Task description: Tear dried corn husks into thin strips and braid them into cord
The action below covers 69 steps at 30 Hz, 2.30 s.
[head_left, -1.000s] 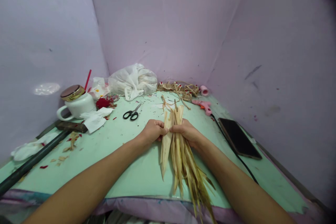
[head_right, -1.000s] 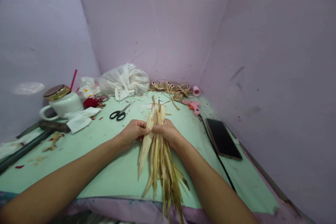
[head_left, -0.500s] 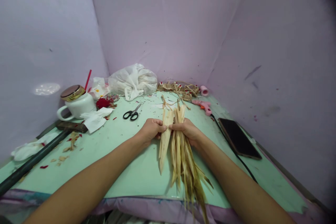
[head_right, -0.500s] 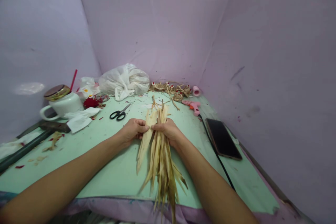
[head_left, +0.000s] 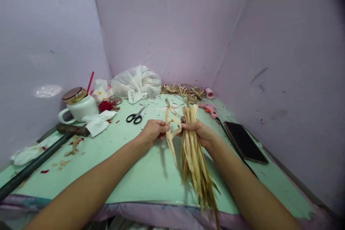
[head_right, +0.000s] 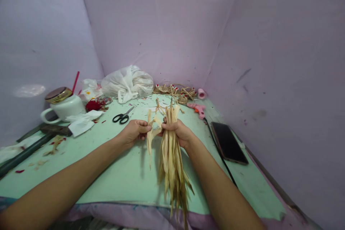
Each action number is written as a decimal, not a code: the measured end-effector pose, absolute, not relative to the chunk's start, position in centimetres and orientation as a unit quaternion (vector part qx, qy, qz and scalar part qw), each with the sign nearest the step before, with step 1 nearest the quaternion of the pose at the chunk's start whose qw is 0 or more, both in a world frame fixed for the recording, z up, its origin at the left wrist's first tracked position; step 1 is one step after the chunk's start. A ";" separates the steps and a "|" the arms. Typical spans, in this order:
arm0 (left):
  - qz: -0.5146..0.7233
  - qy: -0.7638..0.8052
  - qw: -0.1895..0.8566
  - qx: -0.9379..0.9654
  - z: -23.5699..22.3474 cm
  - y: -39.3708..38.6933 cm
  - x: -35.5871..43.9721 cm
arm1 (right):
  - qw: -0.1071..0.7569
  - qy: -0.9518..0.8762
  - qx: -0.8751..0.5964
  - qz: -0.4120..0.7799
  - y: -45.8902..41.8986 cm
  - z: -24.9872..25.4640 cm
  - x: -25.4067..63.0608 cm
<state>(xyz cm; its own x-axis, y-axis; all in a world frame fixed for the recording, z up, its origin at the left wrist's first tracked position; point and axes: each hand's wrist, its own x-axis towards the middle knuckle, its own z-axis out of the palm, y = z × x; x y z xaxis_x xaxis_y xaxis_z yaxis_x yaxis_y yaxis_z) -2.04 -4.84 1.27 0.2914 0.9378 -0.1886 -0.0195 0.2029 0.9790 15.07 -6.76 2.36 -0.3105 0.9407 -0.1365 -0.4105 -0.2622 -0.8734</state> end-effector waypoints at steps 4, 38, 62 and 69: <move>0.383 0.481 0.609 0.502 1.1 -4.5 -2.2 | 0.476 -0.357 -0.298 0.747 -7.3 3.6 16.1; 0.336 0.478 0.599 0.547 0.9 -5.8 -1.5 | 0.497 -0.407 -0.491 0.589 -6.9 0.9 12.6; 0.377 0.474 0.641 0.472 0.7 -5.2 -1.6 | 0.485 -0.422 -0.483 0.594 -7.3 1.5 12.6; 0.381 0.490 0.625 0.474 0.7 -5.3 -1.6 | 0.495 -0.443 -0.500 0.555 -7.1 1.2 12.7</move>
<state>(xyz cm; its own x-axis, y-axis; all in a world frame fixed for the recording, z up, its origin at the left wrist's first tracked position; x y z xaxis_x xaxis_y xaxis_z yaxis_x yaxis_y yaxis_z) -1.58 -5.30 0.73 0.2295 0.9403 -0.2512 -0.0114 0.2607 0.9653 12.65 -7.06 1.23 -0.0090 0.9931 -0.1166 -0.1075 -0.1169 -0.9873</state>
